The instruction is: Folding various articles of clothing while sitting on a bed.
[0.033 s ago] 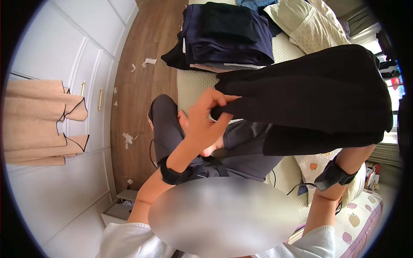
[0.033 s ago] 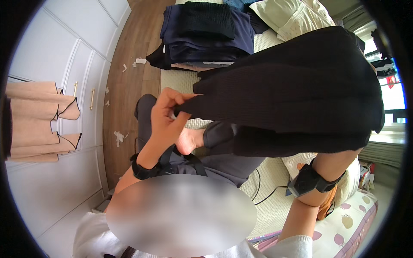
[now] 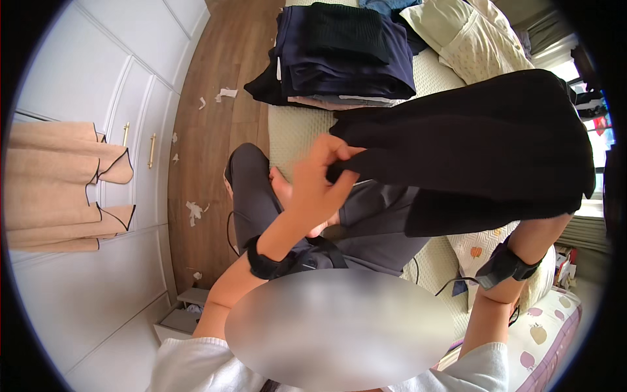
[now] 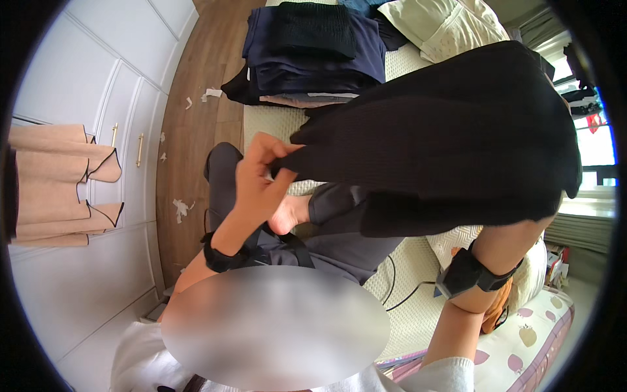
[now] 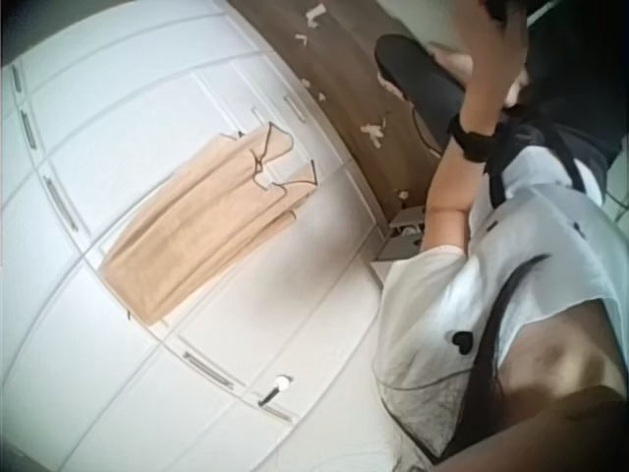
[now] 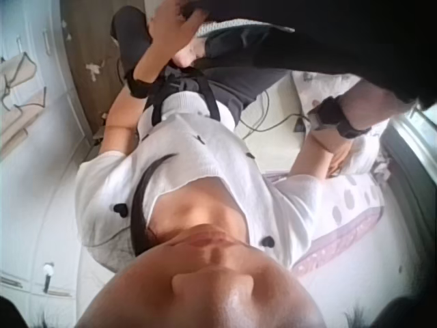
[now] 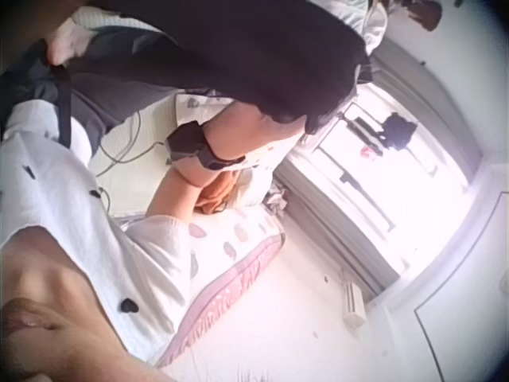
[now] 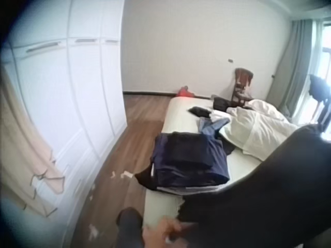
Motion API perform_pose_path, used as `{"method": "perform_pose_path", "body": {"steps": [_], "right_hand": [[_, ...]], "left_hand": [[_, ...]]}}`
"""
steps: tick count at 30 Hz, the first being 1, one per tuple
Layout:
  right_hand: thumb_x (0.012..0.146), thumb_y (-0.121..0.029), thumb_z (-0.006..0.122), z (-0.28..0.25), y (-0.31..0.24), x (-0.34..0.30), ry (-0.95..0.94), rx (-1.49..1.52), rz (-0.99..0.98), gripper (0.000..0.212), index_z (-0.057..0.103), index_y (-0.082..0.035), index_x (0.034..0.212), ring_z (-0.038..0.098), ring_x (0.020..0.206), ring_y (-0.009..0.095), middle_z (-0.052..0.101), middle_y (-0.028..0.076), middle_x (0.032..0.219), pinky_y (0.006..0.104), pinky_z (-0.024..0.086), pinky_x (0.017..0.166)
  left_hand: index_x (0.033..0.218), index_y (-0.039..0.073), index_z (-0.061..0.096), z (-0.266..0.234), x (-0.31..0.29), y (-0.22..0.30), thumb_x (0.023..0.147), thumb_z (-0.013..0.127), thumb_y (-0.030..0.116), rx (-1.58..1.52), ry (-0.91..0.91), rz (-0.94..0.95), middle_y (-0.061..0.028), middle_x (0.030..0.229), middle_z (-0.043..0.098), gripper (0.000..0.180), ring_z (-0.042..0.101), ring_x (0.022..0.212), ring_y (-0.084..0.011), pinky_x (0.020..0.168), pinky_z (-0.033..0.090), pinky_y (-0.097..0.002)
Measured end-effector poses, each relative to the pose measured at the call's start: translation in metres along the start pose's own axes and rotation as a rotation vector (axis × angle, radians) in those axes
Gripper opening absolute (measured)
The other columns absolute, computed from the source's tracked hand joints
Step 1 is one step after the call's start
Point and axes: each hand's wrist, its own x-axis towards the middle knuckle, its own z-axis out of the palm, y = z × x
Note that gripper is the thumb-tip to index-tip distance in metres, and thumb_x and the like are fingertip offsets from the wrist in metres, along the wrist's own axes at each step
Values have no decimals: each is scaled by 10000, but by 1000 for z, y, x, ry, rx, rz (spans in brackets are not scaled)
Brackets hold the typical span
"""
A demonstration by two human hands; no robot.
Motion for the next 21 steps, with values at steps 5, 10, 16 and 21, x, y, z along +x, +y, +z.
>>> {"method": "perform_pose_path", "body": {"steps": [5,10,16,21], "right_hand": [[781,-340,602,34,-8,-8,67,-92,-105,436,557,43,987,570,922,192,582,122,997,276,440,819],[789,-356,587,17,12,-3,104,134,31,487,520,52,1046,542,967,197,558,124,1048,284,412,852],[795,-336,578,26,21,-2,218,465,259,482,502,52,1070,529,978,190,549,115,1059,284,399,862],[859,-158,459,21,38,9,-106,209,-211,289,498,38,1068,542,943,200,555,140,1025,300,437,842]], "left_hand": [[1083,17,466,34,-10,-10,668,510,-95,264,-13,301,-145,1084,551,432,580,919,-289,765,459,-301],[1139,27,464,55,-18,-17,726,501,-54,285,-124,344,-176,1089,538,423,578,862,-313,699,472,-346],[1116,-10,444,56,-26,-28,806,534,112,355,-115,162,-175,857,552,345,557,760,-306,662,448,-330],[1010,3,497,88,-22,-12,734,618,175,285,59,238,-141,770,539,347,531,777,-306,680,432,-342]]}}
